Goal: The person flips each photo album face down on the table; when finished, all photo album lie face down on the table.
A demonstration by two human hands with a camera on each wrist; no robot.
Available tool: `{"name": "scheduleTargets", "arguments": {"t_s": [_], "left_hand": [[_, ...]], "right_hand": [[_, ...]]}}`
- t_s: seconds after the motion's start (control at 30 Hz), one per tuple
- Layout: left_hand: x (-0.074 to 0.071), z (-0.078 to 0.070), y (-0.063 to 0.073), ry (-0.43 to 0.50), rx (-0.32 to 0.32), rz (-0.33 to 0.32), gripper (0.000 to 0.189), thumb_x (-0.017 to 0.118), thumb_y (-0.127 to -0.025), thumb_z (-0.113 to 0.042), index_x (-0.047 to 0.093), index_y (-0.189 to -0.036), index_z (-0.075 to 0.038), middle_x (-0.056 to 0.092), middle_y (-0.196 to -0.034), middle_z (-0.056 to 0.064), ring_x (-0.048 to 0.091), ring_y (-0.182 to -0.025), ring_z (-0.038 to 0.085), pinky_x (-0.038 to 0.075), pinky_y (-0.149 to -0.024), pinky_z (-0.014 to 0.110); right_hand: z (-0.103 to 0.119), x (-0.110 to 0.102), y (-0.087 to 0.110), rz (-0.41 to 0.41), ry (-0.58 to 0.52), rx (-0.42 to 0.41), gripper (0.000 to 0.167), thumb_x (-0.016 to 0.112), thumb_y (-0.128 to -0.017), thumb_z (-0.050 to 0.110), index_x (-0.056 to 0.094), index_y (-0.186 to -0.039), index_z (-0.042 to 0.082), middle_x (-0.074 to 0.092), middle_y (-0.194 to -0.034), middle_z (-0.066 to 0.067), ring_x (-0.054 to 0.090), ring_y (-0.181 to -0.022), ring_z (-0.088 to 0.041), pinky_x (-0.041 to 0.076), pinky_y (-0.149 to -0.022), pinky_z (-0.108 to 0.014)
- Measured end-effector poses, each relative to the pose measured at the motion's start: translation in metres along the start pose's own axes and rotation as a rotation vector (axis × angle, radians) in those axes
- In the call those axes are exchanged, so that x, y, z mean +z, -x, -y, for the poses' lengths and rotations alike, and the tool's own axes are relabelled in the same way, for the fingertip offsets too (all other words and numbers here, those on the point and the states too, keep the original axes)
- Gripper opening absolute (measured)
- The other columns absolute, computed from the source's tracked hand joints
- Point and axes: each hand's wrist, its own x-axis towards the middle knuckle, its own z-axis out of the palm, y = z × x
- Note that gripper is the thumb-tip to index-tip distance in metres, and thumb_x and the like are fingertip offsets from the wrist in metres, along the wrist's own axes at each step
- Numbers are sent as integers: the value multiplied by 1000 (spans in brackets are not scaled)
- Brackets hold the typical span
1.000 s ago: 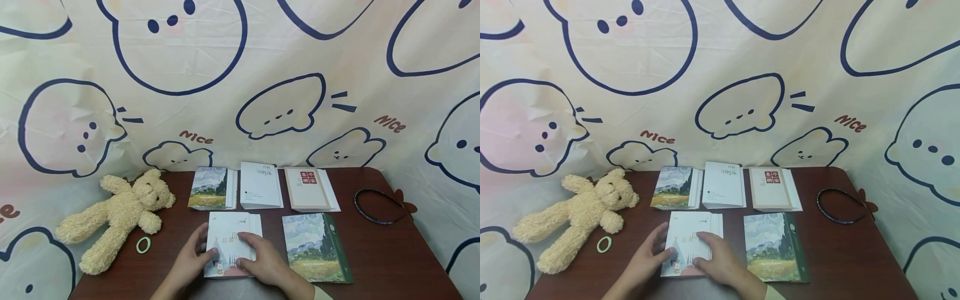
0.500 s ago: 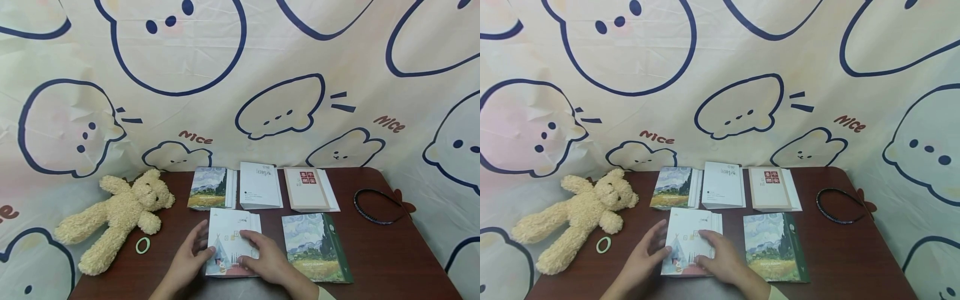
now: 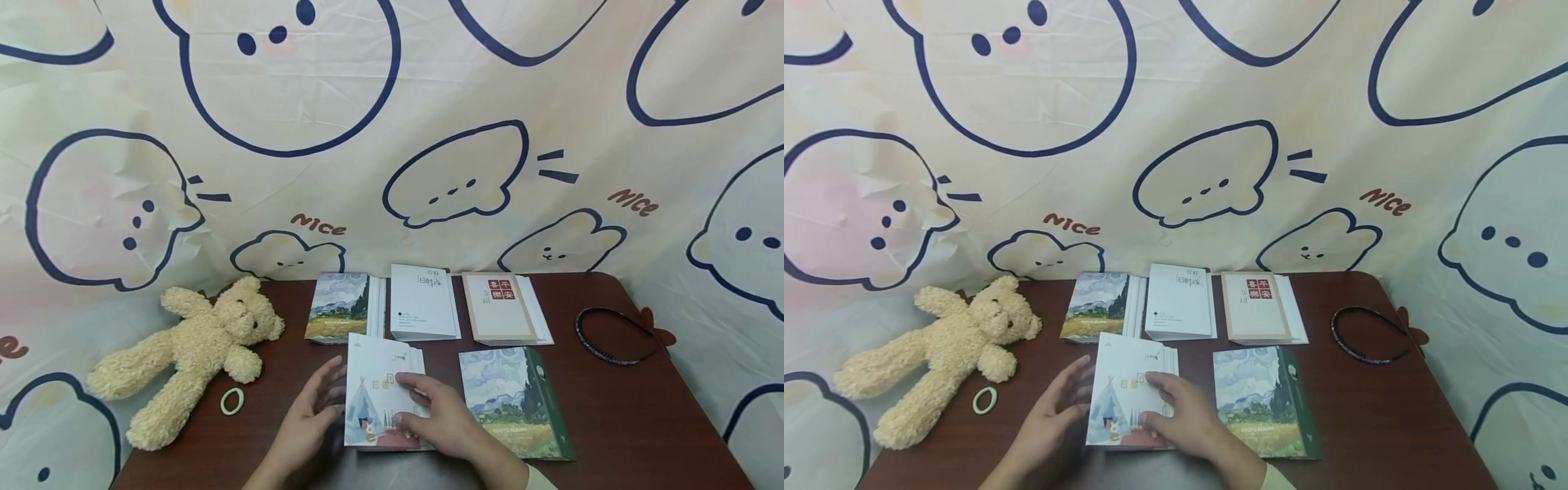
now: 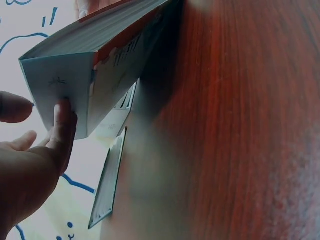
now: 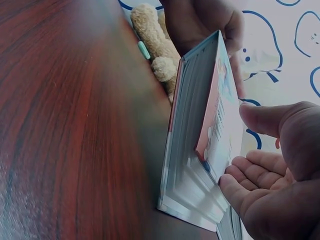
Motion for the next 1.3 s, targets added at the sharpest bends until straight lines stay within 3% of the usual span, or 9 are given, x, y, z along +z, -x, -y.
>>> {"name": "scheduleTargets", "arguments": {"t_s": [0.3, 0.47, 0.7, 1.13, 1.3], "left_hand": [[2, 3, -2, 10, 24, 69, 82, 54, -89, 22, 37, -160, -17, 41, -159, 13, 53, -130, 35, 54, -97, 30], [4, 2, -4, 13, 42, 75, 81, 60, -90, 20, 39, -159, -15, 43, -158, 10, 56, -127, 30, 55, -98, 32], [10, 2, -6, 4, 112, 61, 79, 67, -88, 17, 41, -157, -9, 48, -152, 18, 61, -119, 25, 56, -96, 33], [21, -1, -11, 69, 23, 29, 77, 72, -89, 13, 41, -157, -7, 50, -150, 20, 60, -124, 37, 55, -97, 31], [24, -3, -12, 82, 21, 34, 75, 72, -89, 12, 43, -155, -8, 50, -150, 21, 60, -125, 37, 54, -99, 31]], "right_hand": [[2, -9, 4, 23, -106, 54, 61, 78, -95, 19, 53, -149, 4, 51, -151, -22, 54, -134, -45, 49, -106, -41], [0, -11, 5, 23, -128, 60, 62, 78, -95, 19, 53, -148, 3, 51, -151, -23, 53, -135, -45, 49, -106, -40], [0, -14, 4, 9, -153, 70, 61, 80, -93, 17, 54, -147, 1, 52, -150, -24, 54, -134, -45, 49, -106, -40], [6, -18, 3, -15, -137, 95, 63, 82, -91, 17, 55, -146, 1, 53, -149, -23, 57, -131, -44, 51, -105, -42], [6, -18, 3, -29, -122, 74, 61, 82, -91, 17, 56, -145, 1, 54, -148, -22, 59, -129, -41, 50, -106, -42]]}}
